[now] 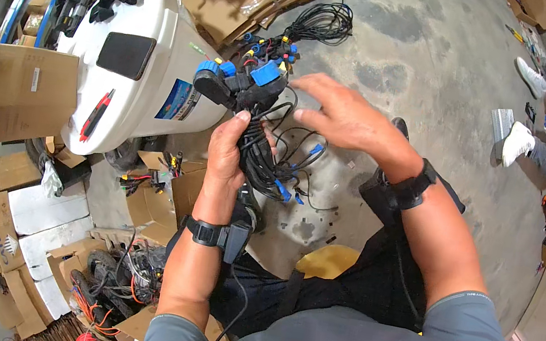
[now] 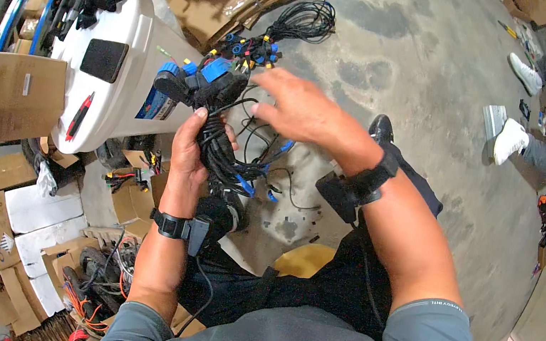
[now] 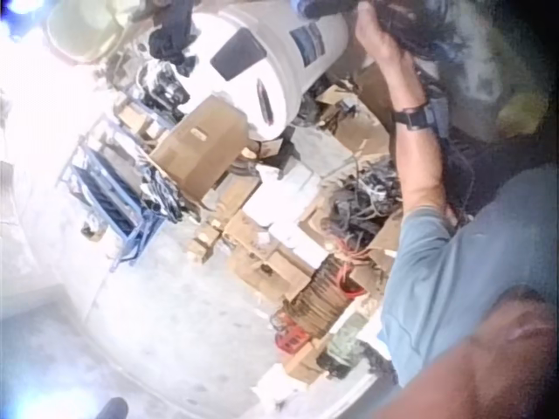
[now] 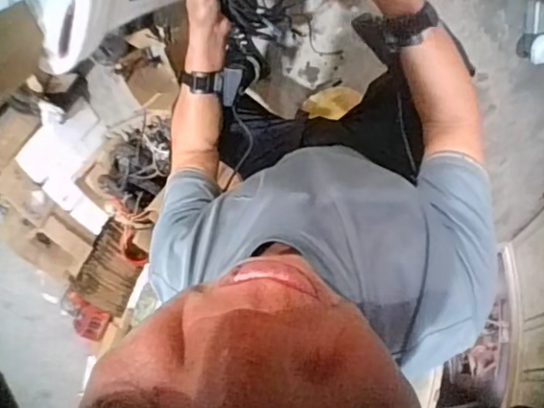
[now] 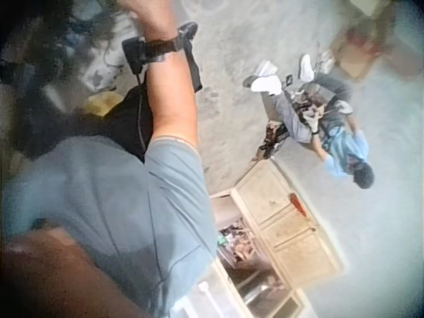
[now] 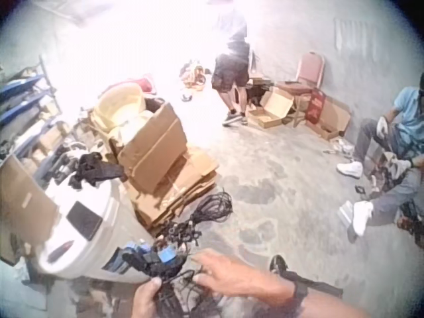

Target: Inspecting and sorting a large vehicle wiring harness with multiple connectors.

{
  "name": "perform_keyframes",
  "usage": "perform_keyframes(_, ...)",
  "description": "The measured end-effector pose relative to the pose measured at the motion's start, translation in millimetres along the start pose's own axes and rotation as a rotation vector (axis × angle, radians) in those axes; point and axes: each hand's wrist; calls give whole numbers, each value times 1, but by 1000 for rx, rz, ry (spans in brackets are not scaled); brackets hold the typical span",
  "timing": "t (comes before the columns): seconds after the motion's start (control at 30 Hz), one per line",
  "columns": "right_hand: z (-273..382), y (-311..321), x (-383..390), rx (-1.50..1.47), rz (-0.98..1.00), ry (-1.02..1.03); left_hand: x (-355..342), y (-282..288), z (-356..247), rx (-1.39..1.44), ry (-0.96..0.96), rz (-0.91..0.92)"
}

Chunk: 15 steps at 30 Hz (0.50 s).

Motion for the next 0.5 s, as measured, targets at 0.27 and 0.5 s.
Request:
perform_keyframes(0.27,14,-4,-8,-189,119,-76,1,2,2,1,7,63)
perform_keyframes(0.5,18,11,-8,-183,121,-53,6,1,0,126,-53,52)
Point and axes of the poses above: each hand's wrist, its own x-axis away from the middle knuckle, its own y-axis out of the back of the hand, z = x × y, and after that the axes turned 4 degrees about y, right-handed
